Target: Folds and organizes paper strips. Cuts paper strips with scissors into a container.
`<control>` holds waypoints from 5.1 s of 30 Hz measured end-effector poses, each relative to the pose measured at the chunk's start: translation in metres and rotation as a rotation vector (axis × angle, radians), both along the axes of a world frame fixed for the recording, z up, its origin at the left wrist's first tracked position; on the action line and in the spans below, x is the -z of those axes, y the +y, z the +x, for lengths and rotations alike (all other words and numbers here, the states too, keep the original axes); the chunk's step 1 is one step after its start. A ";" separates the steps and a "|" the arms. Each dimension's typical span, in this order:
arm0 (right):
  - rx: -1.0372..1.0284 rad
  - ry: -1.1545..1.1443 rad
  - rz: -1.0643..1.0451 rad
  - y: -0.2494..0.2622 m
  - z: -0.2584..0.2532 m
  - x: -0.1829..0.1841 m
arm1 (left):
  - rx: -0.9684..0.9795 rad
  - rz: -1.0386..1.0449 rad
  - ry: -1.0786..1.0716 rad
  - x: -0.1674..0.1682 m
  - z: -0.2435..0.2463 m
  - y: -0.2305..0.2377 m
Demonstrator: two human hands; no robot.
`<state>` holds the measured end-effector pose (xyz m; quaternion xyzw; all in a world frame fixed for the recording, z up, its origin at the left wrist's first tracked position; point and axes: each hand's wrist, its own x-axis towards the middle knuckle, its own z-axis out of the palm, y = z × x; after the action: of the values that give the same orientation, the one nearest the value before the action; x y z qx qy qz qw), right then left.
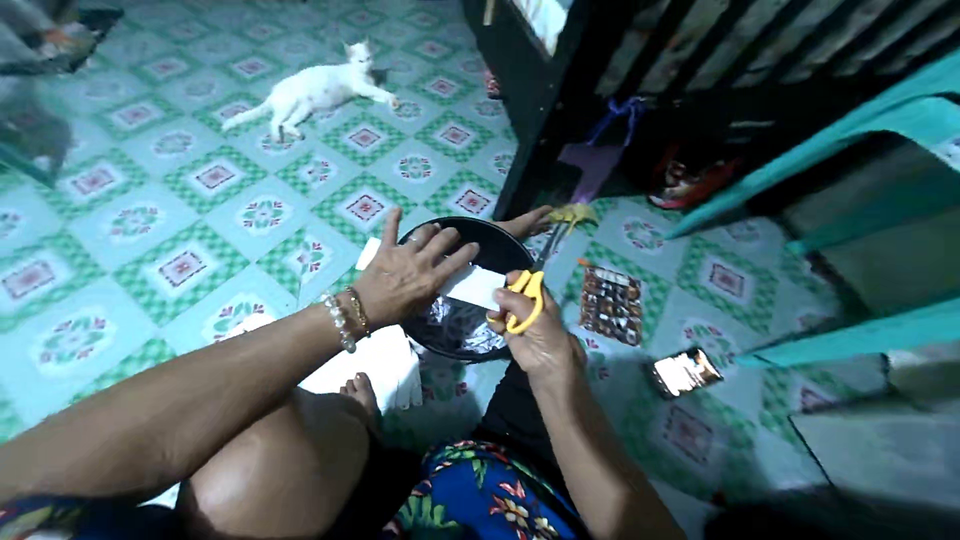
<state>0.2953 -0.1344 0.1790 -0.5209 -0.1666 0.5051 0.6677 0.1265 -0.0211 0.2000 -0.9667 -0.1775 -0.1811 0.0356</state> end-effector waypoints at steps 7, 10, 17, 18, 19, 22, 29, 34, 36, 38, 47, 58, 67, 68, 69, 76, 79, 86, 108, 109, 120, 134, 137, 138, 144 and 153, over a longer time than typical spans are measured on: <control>-0.084 0.218 0.019 0.003 -0.004 -0.004 | 0.117 0.155 -0.101 0.000 0.003 0.000; -0.160 0.092 0.060 -0.005 0.001 -0.006 | 0.044 -0.149 -0.126 -0.005 0.003 -0.006; -0.469 -0.716 0.086 -0.059 0.032 0.018 | -0.067 -1.154 -0.122 -0.017 -0.008 0.004; -0.498 -0.760 0.070 -0.066 0.033 0.021 | -0.058 -1.250 -0.153 -0.016 -0.010 0.004; -0.525 -0.799 0.046 -0.071 0.034 0.022 | -0.057 -1.318 -0.173 -0.017 -0.010 0.003; -0.604 -0.818 -0.042 -0.077 0.034 0.017 | -0.087 -1.358 -0.102 -0.024 -0.011 0.003; -0.577 -0.861 -0.019 -0.071 0.026 0.015 | -0.082 -1.403 0.013 -0.028 -0.011 0.001; -0.582 -0.876 -0.020 -0.070 0.025 0.014 | -0.072 -1.426 0.098 -0.024 -0.009 0.005; -0.573 -0.885 -0.032 -0.070 0.024 0.014 | -0.068 -1.424 0.116 -0.024 -0.008 0.005; -0.564 -0.905 -0.053 -0.071 0.024 0.015 | -0.075 -1.425 0.129 -0.026 -0.007 0.004; -0.483 -0.950 0.055 -0.074 0.019 0.033 | -0.063 -1.336 0.045 -0.020 0.000 0.004; -0.533 -1.021 -0.087 -0.072 0.017 0.029 | -0.054 -1.301 0.086 -0.017 0.008 0.004; -0.510 -0.938 -0.061 -0.069 0.016 0.027 | -0.123 -1.376 0.113 -0.017 0.014 0.005; -0.523 -0.927 -0.069 -0.068 0.016 0.027 | -0.124 -1.376 0.124 -0.017 0.015 0.005; -0.525 -0.930 -0.068 -0.067 0.016 0.028 | -0.129 -1.380 0.139 -0.017 0.016 0.005; -0.501 -0.836 -0.021 -0.059 0.017 0.037 | -0.192 -1.420 0.148 -0.009 0.018 0.008; -0.528 -0.749 -0.045 -0.058 0.018 0.038 | -0.231 -1.435 0.171 -0.008 0.019 0.007; -0.663 -0.710 -0.219 -0.066 0.025 0.026 | -0.236 -1.480 0.032 -0.010 0.014 0.011; -0.559 -0.818 -0.174 -0.068 0.014 0.021 | -0.222 -1.488 0.016 -0.017 0.020 0.006; -0.550 -0.823 -0.166 -0.069 0.013 0.022 | -0.225 -1.485 0.021 -0.017 0.020 0.006; -0.534 -0.806 -0.080 -0.065 0.012 0.030 | -0.213 -1.490 0.077 -0.014 0.023 0.006; -0.497 -0.735 0.007 -0.060 0.013 0.043 | -0.283 -1.533 0.150 -0.011 0.021 0.007; -0.487 -0.717 0.019 -0.059 0.012 0.046 | -0.279 -1.447 0.163 -0.010 0.020 0.007; -0.485 -0.712 0.021 -0.059 0.011 0.047 | -0.278 -1.430 0.162 -0.010 0.020 0.008; -0.504 -0.672 0.001 -0.057 0.013 0.047 | -0.278 -1.418 0.174 -0.005 0.020 0.010; -0.653 -0.668 -0.259 -0.072 0.024 0.022 | -0.278 -1.413 -0.051 -0.010 0.012 0.015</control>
<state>0.3195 -0.2066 0.1573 -0.6539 -0.4622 0.5101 0.3139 0.1382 -0.0058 0.2097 -0.7227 -0.3745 -0.0393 -0.5795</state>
